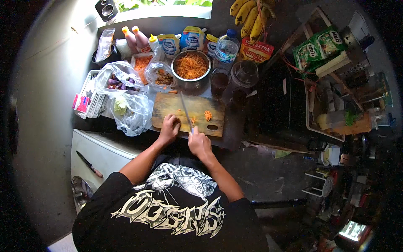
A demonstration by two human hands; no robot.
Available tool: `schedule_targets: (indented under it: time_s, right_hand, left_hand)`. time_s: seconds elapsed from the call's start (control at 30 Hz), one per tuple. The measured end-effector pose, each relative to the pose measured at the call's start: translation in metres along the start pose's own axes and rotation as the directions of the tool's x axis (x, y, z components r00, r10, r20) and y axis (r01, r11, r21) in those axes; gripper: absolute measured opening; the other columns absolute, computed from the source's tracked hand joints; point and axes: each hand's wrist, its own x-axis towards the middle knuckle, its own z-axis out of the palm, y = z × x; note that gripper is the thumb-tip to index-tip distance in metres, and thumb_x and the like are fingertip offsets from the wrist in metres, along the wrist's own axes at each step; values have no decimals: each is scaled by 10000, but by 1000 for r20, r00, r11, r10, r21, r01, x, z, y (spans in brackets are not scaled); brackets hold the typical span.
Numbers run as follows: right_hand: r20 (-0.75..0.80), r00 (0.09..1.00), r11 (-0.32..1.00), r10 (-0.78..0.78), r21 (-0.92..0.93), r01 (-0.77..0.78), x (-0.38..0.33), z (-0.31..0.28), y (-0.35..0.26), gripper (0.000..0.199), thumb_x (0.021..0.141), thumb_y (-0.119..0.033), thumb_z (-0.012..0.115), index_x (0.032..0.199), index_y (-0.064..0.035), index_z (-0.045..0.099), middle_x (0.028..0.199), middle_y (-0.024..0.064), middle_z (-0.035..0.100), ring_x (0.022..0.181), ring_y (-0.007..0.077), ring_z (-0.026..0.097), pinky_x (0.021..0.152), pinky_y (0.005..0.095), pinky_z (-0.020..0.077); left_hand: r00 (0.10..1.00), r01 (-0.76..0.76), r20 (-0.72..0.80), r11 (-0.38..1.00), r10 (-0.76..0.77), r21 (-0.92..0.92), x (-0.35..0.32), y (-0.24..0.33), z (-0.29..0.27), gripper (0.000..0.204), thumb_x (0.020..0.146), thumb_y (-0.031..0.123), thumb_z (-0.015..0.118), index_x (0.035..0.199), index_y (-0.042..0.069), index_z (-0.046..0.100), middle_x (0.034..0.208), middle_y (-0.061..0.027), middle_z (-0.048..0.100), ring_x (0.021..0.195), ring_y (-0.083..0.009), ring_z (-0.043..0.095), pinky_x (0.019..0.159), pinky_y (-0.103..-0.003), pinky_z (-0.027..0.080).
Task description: The person slices a carrot on a wooden cutting board using a knife, then uses the blade to move the sliced pieces aside.
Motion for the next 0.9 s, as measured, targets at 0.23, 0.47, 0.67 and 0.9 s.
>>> schedule_targets:
  time_s: [0.23, 0.47, 0.67, 0.9]
  right_hand:
    - [0, 1000, 1000, -14, -13, 14, 5, -11, 25, 331, 989, -337, 515, 1075, -20, 552, 874, 342, 664, 862, 537, 644, 793, 619, 491]
    - [-166, 982, 996, 92, 10, -92, 17, -23, 45, 310, 977, -325, 536, 1051, -25, 567, 862, 334, 665, 864, 539, 641, 779, 607, 503]
    - [-137, 990, 999, -29, 32, 34, 12, -20, 48, 327, 963, -332, 566, 1046, -16, 572, 856, 341, 657, 854, 540, 638, 761, 609, 496]
    - [-100, 993, 994, -62, 84, 70, 12, -10, 41, 323, 963, -336, 573, 1032, -21, 573, 869, 341, 655, 866, 537, 638, 756, 612, 492]
  left_hand:
    - [994, 107, 38, 994, -107, -17, -1, 4, -12, 151, 819, 21, 679, 949, 24, 601, 962, -142, 567, 933, -341, 553, 847, -427, 453]
    - [956, 287, -83, 957, -283, 45, 25, 11, -6, 208, 854, 88, 693, 1052, 41, 648, 1031, -135, 591, 966, -344, 616, 830, -421, 507]
    - [947, 321, -44, 941, -318, 111, 42, 17, -6, 86, 862, 132, 687, 936, 107, 723, 989, -84, 656, 936, -322, 665, 796, -432, 531]
    - [970, 134, 209, 991, -127, -19, 39, -1, 18, 86, 781, 120, 742, 865, 112, 761, 891, -98, 696, 898, -297, 661, 803, -414, 518]
